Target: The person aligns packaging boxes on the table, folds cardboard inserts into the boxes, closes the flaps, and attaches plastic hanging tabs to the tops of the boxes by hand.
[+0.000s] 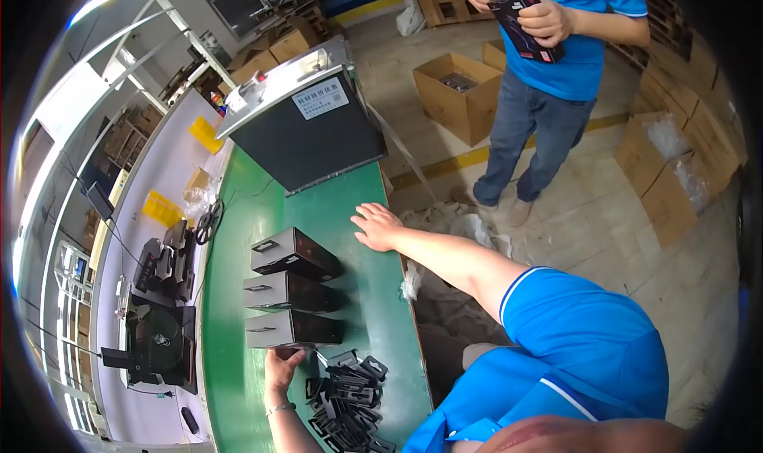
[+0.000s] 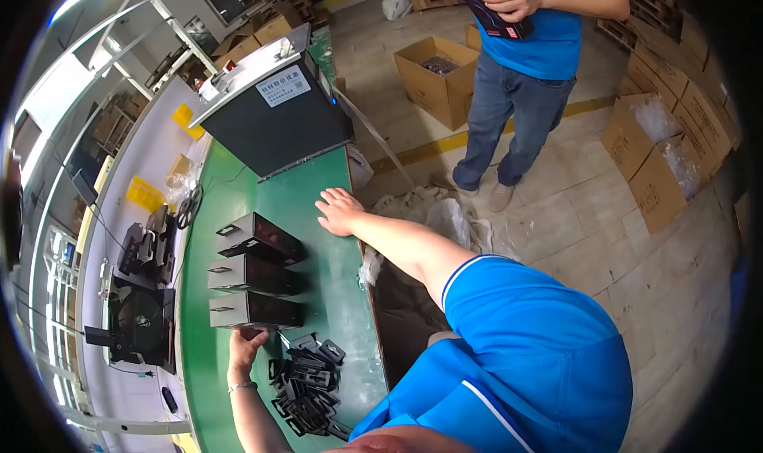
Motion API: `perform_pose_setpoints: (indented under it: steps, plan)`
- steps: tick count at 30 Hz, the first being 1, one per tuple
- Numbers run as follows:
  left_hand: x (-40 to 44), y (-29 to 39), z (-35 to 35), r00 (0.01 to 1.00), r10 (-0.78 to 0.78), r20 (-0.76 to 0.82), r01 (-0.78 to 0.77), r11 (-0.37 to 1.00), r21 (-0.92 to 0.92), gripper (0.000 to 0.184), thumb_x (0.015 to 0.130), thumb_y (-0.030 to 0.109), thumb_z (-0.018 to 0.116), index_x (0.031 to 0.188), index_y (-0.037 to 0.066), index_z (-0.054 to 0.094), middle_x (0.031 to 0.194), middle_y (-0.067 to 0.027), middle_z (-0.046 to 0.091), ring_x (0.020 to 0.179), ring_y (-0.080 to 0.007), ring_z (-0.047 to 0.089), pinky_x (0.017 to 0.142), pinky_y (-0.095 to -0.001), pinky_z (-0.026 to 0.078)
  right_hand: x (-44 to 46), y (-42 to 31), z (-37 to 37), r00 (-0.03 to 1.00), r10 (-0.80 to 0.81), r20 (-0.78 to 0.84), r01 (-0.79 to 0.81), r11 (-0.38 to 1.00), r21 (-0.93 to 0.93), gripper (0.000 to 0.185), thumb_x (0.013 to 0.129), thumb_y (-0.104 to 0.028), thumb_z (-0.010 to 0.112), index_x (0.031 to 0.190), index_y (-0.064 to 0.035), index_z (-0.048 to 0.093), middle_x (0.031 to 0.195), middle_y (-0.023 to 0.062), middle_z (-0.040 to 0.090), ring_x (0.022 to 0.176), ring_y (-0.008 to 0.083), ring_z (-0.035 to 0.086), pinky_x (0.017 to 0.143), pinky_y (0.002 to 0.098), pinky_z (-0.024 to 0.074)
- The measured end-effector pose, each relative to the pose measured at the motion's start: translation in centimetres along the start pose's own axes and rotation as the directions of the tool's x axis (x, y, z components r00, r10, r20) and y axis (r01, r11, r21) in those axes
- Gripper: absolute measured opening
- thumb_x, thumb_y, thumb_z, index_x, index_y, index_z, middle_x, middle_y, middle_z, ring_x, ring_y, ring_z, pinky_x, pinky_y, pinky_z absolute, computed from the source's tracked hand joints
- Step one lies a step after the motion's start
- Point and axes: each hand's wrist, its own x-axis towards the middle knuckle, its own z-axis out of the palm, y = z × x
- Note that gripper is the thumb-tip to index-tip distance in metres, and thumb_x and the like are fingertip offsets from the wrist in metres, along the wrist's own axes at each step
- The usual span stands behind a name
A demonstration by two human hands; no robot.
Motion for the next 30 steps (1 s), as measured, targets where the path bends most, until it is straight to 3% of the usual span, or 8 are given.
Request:
perform_pose_setpoints:
  steps: [4,9,20,24,30]
  plan:
    - [-0.4,1.3,0.1,1.0,-0.025,-0.01,0.026,0.998,0.063,0.03,0.07,0.002,0.073,0.098,-0.002,0.061,0.088,-0.0101,0.068,0.076,-0.0173,0.064,0.073,-0.0257,0.049,0.3,-0.1,-0.1,1.0,-0.007,0.006,0.007,1.0,0.006,0.043,0.087,-0.034,0.048,0.115,-0.0022,0.053,0.128,0.0199,0.047,0.124,0.0336,0.038,0.106,0.041,0.0257]
    - [-0.1,0.5,0.0,1.0,0.004,0.008,-0.003,1.0,-0.028,0.031,0.071,0.003,0.073,0.099,-0.002,0.06,0.089,-0.0106,0.068,0.077,-0.018,0.064,0.074,-0.0264,0.049,0.2,0.0,0.3,1.0,-0.003,-0.022,0.004,1.0,0.016,0.043,0.086,-0.034,0.048,0.114,-0.0021,0.054,0.128,0.0199,0.047,0.124,0.0335,0.038,0.106,0.041,0.0258]
    - [-1.1,2.7,0.7,1.0,-0.014,-0.026,0.014,0.999,0.036,0.035,0.071,0.004,0.074,0.102,-0.003,0.06,0.089,-0.0116,0.068,0.076,-0.0188,0.063,0.074,-0.0265,0.049,0.1,-0.3,-0.4,1.0,0.012,0.003,-0.012,0.999,0.03,0.044,0.086,-0.033,0.048,0.116,-0.002,0.053,0.129,0.02,0.046,0.124,0.0337,0.038,0.106,0.0412,0.0251]
    - [-1.2,2.4,0.8,0.996,-0.046,-0.082,0.051,0.997,0.065,0.032,0.071,0.005,0.073,0.099,-0.004,0.061,0.088,-0.0118,0.068,0.075,-0.0186,0.062,0.072,-0.0265,0.049,0.3,-0.5,-0.9,0.996,0.041,0.085,-0.041,0.999,-0.012,0.047,0.088,-0.034,0.048,0.124,-0.004,0.05,0.134,0.018,0.043,0.127,0.0328,0.036,0.108,0.0407,0.0249]
    - [-0.7,1.5,0.7,0.996,-0.024,-0.082,0.032,0.995,0.095,0.026,0.071,0.011,0.073,0.091,-0.005,0.064,0.083,-0.0123,0.068,0.07,-0.017,0.061,0.067,-0.0256,0.049,0.7,-0.3,-0.2,0.996,0.042,0.084,-0.039,0.998,-0.04,0.045,0.086,-0.032,0.048,0.121,-0.0052,0.052,0.132,0.0179,0.045,0.126,0.0331,0.038,0.107,0.042,0.0266]
